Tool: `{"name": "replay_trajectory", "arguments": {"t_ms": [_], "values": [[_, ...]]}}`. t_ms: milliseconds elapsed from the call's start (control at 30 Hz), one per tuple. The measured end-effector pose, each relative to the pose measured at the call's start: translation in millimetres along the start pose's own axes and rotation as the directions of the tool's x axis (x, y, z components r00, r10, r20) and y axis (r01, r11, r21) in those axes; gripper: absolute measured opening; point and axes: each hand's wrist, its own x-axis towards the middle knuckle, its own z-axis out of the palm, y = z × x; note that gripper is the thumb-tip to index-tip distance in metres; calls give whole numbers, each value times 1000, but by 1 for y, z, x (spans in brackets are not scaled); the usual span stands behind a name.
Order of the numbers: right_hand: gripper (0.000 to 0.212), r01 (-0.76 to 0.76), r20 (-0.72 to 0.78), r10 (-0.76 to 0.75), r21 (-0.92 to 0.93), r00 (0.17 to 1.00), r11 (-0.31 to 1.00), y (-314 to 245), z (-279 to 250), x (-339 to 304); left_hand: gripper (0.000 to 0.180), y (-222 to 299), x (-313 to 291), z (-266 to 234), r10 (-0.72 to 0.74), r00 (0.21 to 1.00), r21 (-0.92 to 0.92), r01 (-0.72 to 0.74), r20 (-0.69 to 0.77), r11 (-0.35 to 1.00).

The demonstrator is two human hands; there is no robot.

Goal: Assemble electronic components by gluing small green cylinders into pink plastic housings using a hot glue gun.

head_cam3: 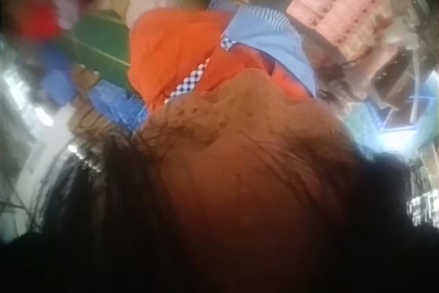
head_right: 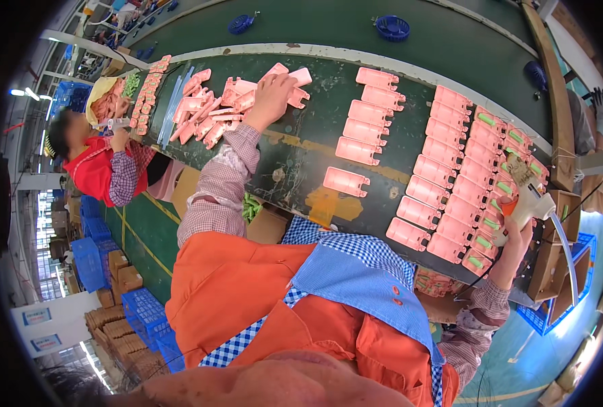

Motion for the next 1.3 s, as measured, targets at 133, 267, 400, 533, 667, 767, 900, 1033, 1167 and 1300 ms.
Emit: {"name": "replay_trajectory", "arguments": {"t_ms": [133,267,400,533,667,767,900,1033,1167,1300], "values": [[35,-26,-14,26,-25,1000,999,2,-5,1,26,-5,13,7,62,995,82,-68,72,994],[40,-26,26,27,-28,999,999,0,-3,0,22,5,14,2,127,992,55,-126,-17,991],[39,-33,43,36,-54,998,998,10,-13,7,31,42,-8,-54,188,975,-158,-206,-122,966],[36,-47,-6,47,-33,999,998,3,-7,4,36,104,-60,-79,285,958,-388,-276,-36,879],[36,-38,54,41,-61,998,997,-9,-2,2,45,148,-124,-66,363,932,-554,-297,10,778],[37,-34,41,35,-31,999,999,-5,-1,2,56,161,-142,-55,297,953,-553,-218,55,804],[39,-62,6,63,-43,998,997,0,-7,1,70,164,-137,-54,257,956,-550,-140,142,823],[38,-17,7,17,-24,1000,1000,5,-10,0,79,164,-130,-41,276,943,-554,-131,186,822],[36,-25,-17,24,-42,1000,999,9,-14,0,82,169,-115,-38,290,932,-516,-143,216,845],[35,-63,-45,61,-55,997,997,9,-12,0,86,175,-101,-27,297,938,-517,-168,178,839]]}}
